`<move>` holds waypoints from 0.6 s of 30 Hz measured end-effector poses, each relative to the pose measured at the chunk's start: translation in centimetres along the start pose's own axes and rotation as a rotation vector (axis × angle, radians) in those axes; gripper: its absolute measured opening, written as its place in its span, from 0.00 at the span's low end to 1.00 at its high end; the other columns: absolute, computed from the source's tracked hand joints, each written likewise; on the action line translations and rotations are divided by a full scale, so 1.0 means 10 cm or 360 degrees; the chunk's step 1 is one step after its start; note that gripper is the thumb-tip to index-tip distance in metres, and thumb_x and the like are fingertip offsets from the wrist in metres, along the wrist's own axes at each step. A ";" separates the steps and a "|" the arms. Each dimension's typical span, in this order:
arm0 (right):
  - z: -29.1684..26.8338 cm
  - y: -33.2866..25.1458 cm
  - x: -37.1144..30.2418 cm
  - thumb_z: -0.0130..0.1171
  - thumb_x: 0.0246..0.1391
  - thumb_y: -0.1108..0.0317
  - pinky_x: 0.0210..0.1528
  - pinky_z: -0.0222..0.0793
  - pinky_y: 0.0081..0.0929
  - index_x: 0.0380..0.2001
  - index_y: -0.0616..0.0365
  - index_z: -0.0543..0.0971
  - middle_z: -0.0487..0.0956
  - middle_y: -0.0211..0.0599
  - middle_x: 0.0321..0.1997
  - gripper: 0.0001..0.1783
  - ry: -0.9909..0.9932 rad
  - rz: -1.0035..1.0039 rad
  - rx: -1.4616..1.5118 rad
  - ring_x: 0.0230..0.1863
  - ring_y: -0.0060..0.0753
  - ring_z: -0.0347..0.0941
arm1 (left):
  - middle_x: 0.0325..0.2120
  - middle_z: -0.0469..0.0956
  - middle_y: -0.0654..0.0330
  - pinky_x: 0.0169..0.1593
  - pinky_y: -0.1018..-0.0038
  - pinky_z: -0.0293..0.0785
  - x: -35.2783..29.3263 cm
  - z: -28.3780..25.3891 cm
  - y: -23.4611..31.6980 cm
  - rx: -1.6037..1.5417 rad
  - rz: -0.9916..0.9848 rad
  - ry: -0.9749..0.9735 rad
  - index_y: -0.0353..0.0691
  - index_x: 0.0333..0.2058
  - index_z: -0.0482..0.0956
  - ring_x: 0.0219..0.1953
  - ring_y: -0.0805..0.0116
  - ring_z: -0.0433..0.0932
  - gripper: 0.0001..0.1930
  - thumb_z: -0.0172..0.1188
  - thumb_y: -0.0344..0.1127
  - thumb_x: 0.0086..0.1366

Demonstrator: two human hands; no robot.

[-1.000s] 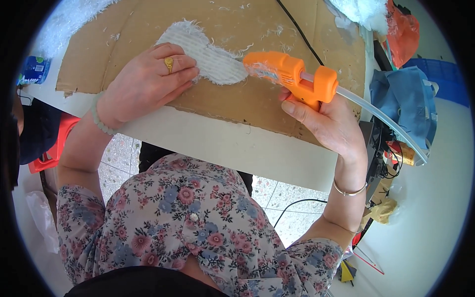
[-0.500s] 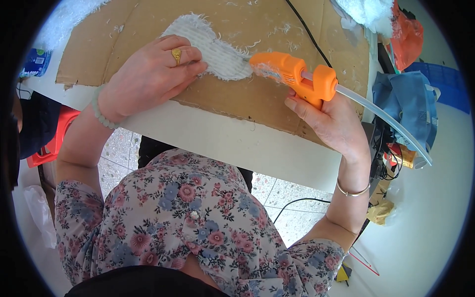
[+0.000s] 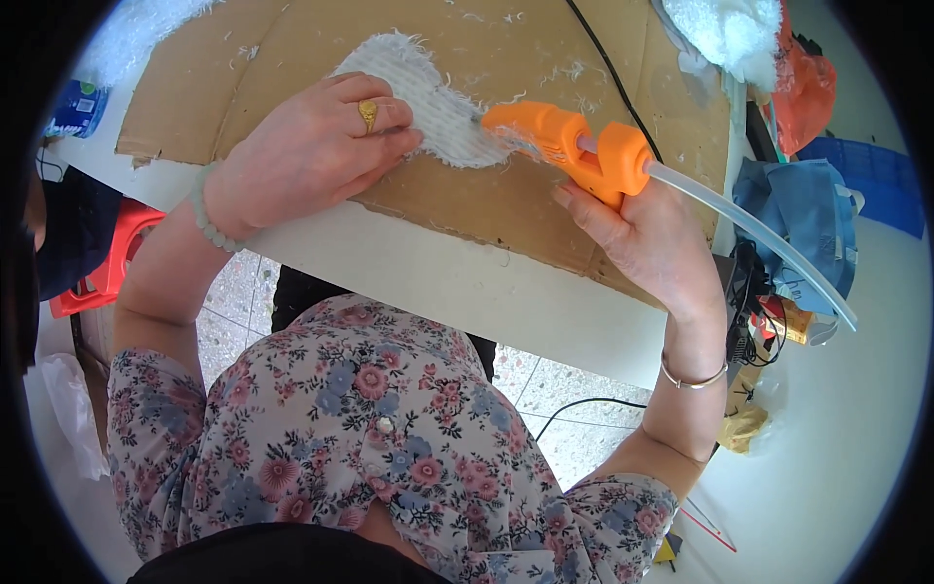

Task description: Apply hot glue to white stuffing materials to attach them to a base part, likely for a toy.

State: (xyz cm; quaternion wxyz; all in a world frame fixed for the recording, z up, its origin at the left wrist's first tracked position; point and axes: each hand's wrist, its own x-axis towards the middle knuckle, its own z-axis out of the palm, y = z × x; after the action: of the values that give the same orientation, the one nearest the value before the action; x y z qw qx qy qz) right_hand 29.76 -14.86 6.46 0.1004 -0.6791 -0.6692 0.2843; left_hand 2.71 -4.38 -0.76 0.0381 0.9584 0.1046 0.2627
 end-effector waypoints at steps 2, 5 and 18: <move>0.01 0.00 0.03 0.61 0.52 0.67 0.39 0.66 0.19 0.46 0.63 0.71 0.77 0.31 0.33 0.20 0.0023 -0.0025 -0.0028 0.34 0.20 0.70 | 0.30 0.76 0.62 0.42 0.71 0.72 0.00 0.00 0.00 0.0006 -0.0004 -0.0009 0.35 0.29 0.80 0.37 0.65 0.73 0.08 0.59 0.29 0.47; 0.01 -0.08 0.09 0.62 0.52 0.67 0.38 0.66 0.18 0.46 0.63 0.70 0.77 0.32 0.33 0.20 0.0040 -0.0122 -0.0165 0.33 0.20 0.70 | 0.28 0.76 0.62 0.41 0.71 0.72 -0.01 0.00 -0.01 -0.0001 -0.0005 -0.0037 0.35 0.29 0.80 0.37 0.65 0.73 0.08 0.59 0.30 0.48; 0.01 -0.18 0.28 0.63 0.51 0.65 0.35 0.67 0.19 0.42 0.64 0.70 0.76 0.33 0.29 0.19 0.0047 -0.0100 -0.0313 0.30 0.21 0.69 | 0.22 0.74 0.62 0.40 0.70 0.71 -0.01 -0.02 -0.03 -0.0080 0.0014 -0.0019 0.35 0.27 0.78 0.35 0.64 0.72 0.08 0.59 0.30 0.46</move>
State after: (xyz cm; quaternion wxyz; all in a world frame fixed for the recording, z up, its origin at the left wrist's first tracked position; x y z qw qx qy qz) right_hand 27.99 -12.03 6.65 0.0520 -0.6685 -0.7134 0.2038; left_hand 2.48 -4.13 -0.72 0.0617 0.9592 0.0936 0.2596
